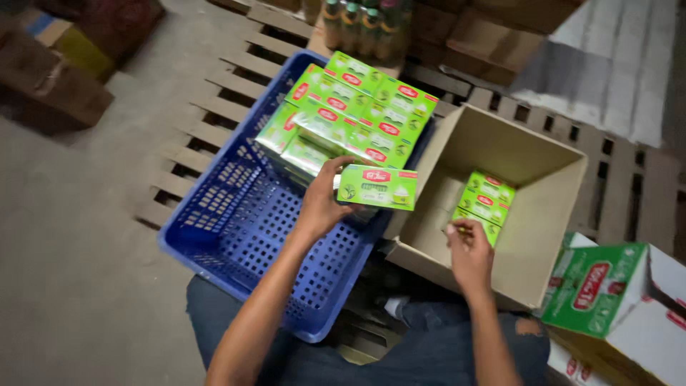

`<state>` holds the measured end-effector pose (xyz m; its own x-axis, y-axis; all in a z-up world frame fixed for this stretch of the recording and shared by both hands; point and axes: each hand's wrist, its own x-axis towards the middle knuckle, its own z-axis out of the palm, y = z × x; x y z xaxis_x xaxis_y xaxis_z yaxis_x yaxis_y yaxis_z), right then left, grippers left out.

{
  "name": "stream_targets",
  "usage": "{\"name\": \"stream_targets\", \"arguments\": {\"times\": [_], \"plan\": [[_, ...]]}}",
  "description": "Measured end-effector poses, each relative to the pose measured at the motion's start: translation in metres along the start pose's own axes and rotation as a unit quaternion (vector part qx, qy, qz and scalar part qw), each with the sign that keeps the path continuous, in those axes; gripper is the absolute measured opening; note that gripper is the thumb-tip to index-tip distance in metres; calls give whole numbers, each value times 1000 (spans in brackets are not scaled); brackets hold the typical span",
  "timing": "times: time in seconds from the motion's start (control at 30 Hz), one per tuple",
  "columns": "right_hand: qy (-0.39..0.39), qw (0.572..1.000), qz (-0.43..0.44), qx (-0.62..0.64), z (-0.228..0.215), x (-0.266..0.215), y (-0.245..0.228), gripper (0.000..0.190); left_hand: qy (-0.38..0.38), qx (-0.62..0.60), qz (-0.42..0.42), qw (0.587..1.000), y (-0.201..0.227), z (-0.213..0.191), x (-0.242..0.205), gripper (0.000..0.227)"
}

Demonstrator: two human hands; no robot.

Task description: The person transfers small green boxes from a blue plastic crate into a larger cardboard box. They pick up the boxes one by one and place them neatly inside the cardboard box.

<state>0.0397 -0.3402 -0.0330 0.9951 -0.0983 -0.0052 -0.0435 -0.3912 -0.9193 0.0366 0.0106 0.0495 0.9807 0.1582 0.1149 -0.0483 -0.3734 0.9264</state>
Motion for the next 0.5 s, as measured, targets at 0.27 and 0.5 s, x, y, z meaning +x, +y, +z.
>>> {"name": "stream_targets", "arguments": {"times": [0.27,0.5], "plan": [[18,993,-91,69,-93,42,-74,35,-71,-37,83,993,52,81,2,102],[-274,931,-111,-215,-110,51,-152,92,-210,11,77,975,60,131,9,111]]}}
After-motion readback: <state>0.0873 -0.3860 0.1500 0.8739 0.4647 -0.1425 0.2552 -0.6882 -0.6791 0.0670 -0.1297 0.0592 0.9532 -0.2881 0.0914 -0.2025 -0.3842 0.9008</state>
